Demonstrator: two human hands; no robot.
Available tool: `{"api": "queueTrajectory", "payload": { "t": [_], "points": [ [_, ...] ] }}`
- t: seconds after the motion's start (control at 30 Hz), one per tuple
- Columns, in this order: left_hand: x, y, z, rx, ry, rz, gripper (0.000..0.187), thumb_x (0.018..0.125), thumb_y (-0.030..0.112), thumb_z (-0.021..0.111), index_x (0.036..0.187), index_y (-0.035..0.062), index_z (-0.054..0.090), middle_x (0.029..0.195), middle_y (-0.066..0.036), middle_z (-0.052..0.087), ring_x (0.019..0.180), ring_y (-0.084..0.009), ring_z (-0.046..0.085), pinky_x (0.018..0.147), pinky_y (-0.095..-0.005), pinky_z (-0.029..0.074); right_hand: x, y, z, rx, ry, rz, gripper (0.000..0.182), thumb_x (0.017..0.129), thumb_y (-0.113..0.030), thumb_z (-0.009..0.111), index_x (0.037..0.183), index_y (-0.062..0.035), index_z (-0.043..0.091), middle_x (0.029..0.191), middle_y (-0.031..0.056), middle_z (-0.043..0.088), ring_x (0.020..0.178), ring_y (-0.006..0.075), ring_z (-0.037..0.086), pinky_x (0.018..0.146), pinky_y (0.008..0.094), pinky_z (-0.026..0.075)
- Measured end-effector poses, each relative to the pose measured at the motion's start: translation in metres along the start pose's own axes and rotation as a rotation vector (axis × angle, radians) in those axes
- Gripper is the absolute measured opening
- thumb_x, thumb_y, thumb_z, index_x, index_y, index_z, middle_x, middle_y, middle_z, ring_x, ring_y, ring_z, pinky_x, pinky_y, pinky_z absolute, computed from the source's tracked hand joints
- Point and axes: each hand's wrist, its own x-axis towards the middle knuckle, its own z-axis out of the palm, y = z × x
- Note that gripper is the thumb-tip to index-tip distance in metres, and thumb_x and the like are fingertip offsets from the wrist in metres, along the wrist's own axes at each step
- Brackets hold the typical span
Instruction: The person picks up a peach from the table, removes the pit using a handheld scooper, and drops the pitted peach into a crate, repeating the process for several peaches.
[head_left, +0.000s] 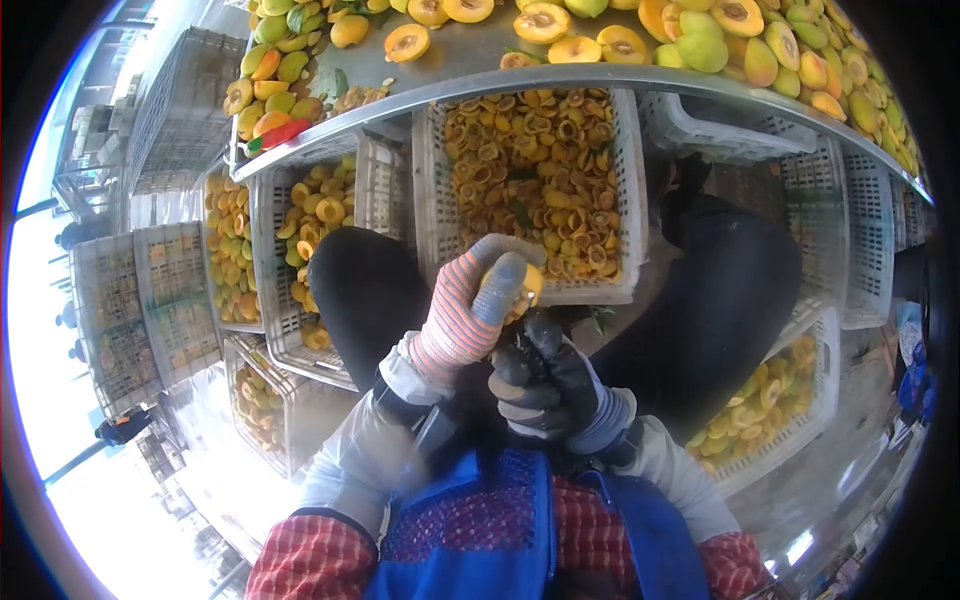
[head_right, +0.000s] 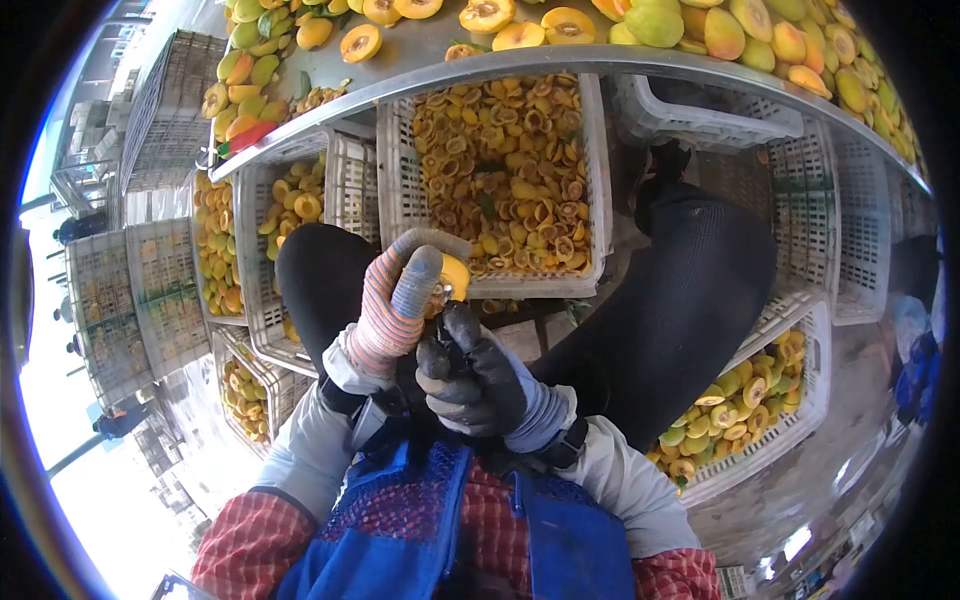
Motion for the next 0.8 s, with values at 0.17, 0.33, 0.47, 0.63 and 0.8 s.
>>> {"api": "queueTrajectory", "payload": {
  "t": [0.17,0.33,0.47,0.63,0.8],
  "points": [
    [0.003,-0.018,-0.008,0.068,-0.089,0.099,0.031,0.096,0.032,0.049,0.103,0.0036,0.06,0.078,-0.002,0.058,0.069,-0.007,0.051,0.065,-0.0233,0.044,0.004,0.007,-0.003,0.242,-0.136,0.068,0.048,0.094,-0.054,0.041,0.094,-0.0082,0.054,0.055,-0.0016,0.036,0.036,0.0073,0.032,0.029,0.0231,0.028],
    [0.005,-0.021,-0.008,0.1,-0.107,0.156,0.033,0.096,0.033,0.048,0.1,0.0038,0.061,0.08,-0.004,0.062,0.071,-0.0084,0.054,0.065,-0.0248,0.045,0.007,0.01,-0.007,0.326,-0.259,0.082,0.048,0.094,-0.053,0.041,0.098,-0.0071,0.054,0.056,-0.0009,0.038,0.036,0.0074,0.034,0.03,0.0231,0.03],
    [-0.006,-0.019,0.013,-0.45,0.069,-0.078,0.037,0.094,0.039,0.05,0.1,0.0041,0.062,0.079,-0.003,0.061,0.069,-0.0089,0.053,0.064,-0.0212,0.042,0.009,0.01,-0.005,0.335,-0.292,0.081,0.046,0.095,-0.052,0.042,0.094,-0.007,0.051,0.057,0.0002,0.041,0.038,0.0077,0.036,0.033,0.0248,0.033],
    [-0.011,-0.024,0.018,-0.747,0.18,-0.249,0.039,0.092,0.041,0.052,0.098,0.0039,0.062,0.078,-0.004,0.059,0.07,-0.0108,0.054,0.065,-0.0235,0.044,0.008,0.009,-0.009,0.392,-0.259,0.111,0.044,0.094,-0.051,0.044,0.084,-0.0086,0.046,0.056,0.0008,0.042,0.039,0.0085,0.039,0.034,0.0262,0.034],
    [-0.016,-0.053,0.018,-0.932,0.326,-0.351,0.04,0.089,0.043,0.054,0.096,0.0041,0.061,0.08,-0.003,0.058,0.074,-0.0163,0.057,0.07,-0.029,0.047,0.004,-0.007,0.001,0.206,-0.322,-0.036,0.045,0.094,-0.051,0.043,0.083,-0.0079,0.048,0.056,-0.0002,0.041,0.039,0.0069,0.038,0.034,0.0237,0.035]
  ]
}}
